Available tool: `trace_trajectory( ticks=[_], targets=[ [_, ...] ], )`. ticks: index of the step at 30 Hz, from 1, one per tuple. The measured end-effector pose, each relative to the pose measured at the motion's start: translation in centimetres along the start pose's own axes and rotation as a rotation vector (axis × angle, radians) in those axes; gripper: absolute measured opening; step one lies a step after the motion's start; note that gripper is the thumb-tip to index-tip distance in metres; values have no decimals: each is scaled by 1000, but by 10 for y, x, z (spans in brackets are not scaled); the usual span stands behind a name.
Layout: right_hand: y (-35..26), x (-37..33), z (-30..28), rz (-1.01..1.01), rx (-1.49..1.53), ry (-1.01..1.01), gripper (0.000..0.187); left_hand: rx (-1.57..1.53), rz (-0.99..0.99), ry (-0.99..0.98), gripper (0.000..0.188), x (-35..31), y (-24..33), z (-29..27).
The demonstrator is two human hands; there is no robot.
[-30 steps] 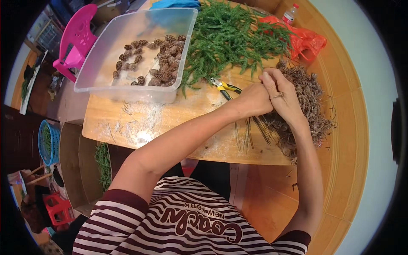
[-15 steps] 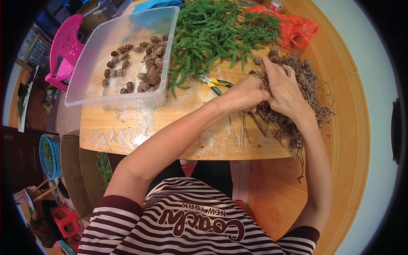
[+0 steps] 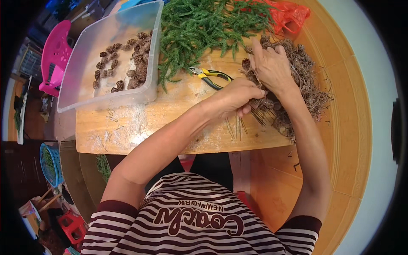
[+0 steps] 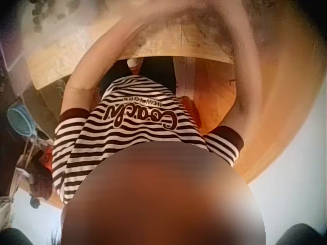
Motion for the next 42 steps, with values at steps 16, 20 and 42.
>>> trace_trajectory(
  ticks=[16,20,42],
  targets=[
    [-16,0,-17,-256,75,-6,38,-342,40,77,16,-17,-27,-4],
    [-30,-4,-20,-203,324,-110,38,-254,12,78,16,-19,-20,-4],
    [-38,12,16,102,230,-53,34,-429,103,245,16,-36,-18,16]
  ],
)
Point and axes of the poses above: each hand's wrist, its own x-axis towards the middle knuckle, its own z-axis out of the palm, y = z × x, the point moved 1 cm from there along x, towards the middle knuckle, and after that the axes turned 11 degrees about x, right-handed, at the moved point
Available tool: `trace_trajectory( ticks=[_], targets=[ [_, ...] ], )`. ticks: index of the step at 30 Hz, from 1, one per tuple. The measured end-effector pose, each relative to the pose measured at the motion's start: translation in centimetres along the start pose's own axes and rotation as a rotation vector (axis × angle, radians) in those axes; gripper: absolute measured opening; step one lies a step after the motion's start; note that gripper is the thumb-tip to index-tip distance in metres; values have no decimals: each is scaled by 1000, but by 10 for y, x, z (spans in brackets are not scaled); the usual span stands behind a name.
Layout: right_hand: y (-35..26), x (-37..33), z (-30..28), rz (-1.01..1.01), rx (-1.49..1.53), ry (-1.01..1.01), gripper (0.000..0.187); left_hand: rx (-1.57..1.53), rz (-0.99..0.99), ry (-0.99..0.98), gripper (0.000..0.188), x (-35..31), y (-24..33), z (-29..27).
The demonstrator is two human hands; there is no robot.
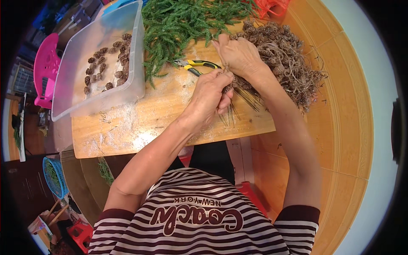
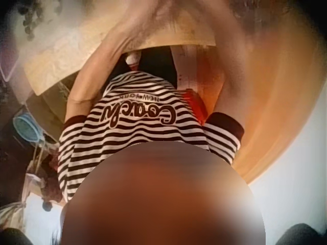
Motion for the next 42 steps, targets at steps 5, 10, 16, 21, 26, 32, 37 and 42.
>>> trace_trajectory(
  ticks=[5,10,16,21,26,32,37,42],
  targets=[
    [-4,2,0,63,45,-30,36,-76,-59,-19,16,-3,0,-4],
    [-6,2,1,112,88,-66,36,-75,-66,-31,17,-6,2,-3],
    [-10,-1,-2,-2,-6,-18,31,591,200,83,15,0,0,-13],
    [-4,-9,-11,-91,245,11,42,599,223,70,15,14,4,-21],
    [-3,-14,-22,53,602,-170,58,612,138,59,19,9,17,-20],
    [9,-6,-42,85,818,-340,61,701,125,44,22,15,23,-31],
    [13,2,-38,239,1132,-373,54,669,162,45,21,18,20,-30],
    [-8,10,-21,387,678,-157,49,498,85,-7,18,17,22,-20]
  ],
)
Point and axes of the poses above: each hand's wrist, its own x-axis towards the middle knuckle, its own z-axis out of the palm, y = z × x, the point moved 1 cm from there along x, towards the middle knuckle, and after that the axes turned 11 degrees about x, right-handed, at the moved point
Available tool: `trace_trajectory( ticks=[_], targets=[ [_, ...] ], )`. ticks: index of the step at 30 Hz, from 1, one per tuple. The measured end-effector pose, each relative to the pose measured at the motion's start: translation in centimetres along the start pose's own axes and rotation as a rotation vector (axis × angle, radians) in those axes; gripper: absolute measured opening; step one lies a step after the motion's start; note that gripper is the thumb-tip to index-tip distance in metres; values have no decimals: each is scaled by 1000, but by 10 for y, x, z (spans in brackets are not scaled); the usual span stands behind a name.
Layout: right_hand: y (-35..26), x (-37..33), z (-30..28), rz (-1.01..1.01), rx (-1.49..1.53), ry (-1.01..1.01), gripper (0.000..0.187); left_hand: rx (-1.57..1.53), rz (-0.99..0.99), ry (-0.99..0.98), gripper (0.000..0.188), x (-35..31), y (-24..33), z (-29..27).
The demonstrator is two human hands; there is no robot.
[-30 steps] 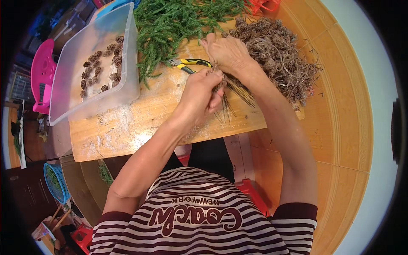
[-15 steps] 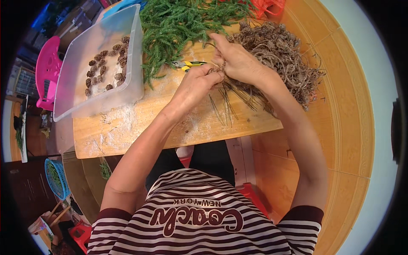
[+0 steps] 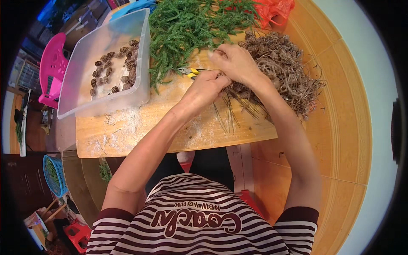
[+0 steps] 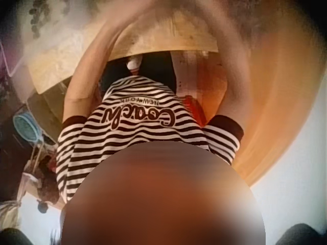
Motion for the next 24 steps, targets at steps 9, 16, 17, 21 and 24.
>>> trace_trajectory(
  ticks=[9,16,17,21,24],
  targets=[
    [19,5,9,-172,-109,211,46,-359,-172,-55,15,-11,-3,13],
    [16,5,15,-226,-210,279,44,-376,-141,20,17,-19,-3,21],
    [16,4,16,-214,-203,270,45,-338,-107,48,16,-18,-4,25],
    [19,7,14,-313,-209,369,35,73,90,117,16,-27,-12,32],
    [27,4,-6,-405,-65,508,33,247,159,116,18,-35,-14,38]
  ],
)
Point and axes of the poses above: each hand's wrist, its own x-axis towards the middle knuckle, its own z-axis out of the palm, y = z × x, the point moved 1 cm from there along x, towards the middle knuckle, and after that the axes turned 11 degrees about x, right-handed, at the moved point
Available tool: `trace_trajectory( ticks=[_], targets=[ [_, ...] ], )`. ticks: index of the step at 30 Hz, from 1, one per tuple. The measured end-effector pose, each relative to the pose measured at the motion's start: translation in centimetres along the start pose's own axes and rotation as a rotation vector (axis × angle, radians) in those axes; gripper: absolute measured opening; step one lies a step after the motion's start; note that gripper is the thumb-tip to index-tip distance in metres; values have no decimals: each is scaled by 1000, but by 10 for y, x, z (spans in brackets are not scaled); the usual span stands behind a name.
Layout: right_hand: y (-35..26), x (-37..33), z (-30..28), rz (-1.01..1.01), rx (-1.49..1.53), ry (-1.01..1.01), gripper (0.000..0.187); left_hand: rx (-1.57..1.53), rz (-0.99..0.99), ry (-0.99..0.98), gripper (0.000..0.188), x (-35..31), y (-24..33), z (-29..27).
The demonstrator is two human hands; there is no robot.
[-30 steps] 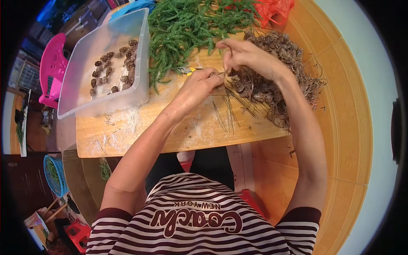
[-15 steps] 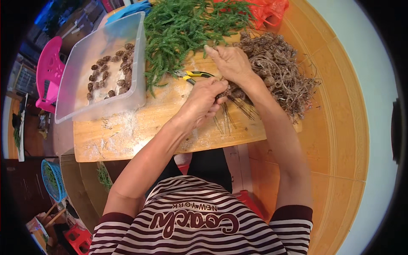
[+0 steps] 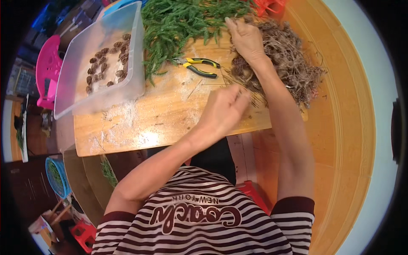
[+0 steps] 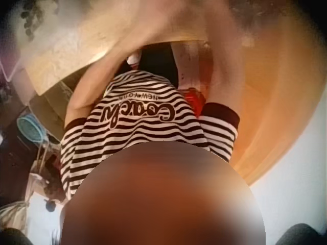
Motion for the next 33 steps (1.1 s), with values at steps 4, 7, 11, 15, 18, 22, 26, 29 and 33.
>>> trace_trajectory(
  ticks=[4,7,11,15,18,22,26,29,33],
  targets=[
    [6,16,7,53,200,-28,33,-38,-8,61,21,-17,18,-12],
    [-10,23,-7,213,354,-112,37,-13,214,281,19,-21,35,-65],
    [-22,16,-28,462,539,-174,45,263,147,626,29,-29,32,-173],
    [-13,22,-38,470,612,-88,44,834,25,645,34,-25,14,-217],
    [-6,23,-46,554,731,1,41,1103,141,715,35,-28,9,-222],
    [10,17,-62,542,796,3,40,960,584,780,37,-18,30,-165],
    [6,17,-61,596,822,-98,36,528,460,362,40,10,31,-84],
    [4,11,-60,464,834,-220,32,359,271,212,47,66,15,-48],
    [-12,5,-58,498,751,-249,30,160,15,2,45,113,13,-28]
  ],
)
Point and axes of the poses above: each hand's wrist, its own x-axis towards the middle knuckle, its own z-axis out of the palm, y = z × x, the point moved 1 cm from there along x, towards the middle knuckle, and after that the axes turned 11 degrees about x, right-handed, at the moved point
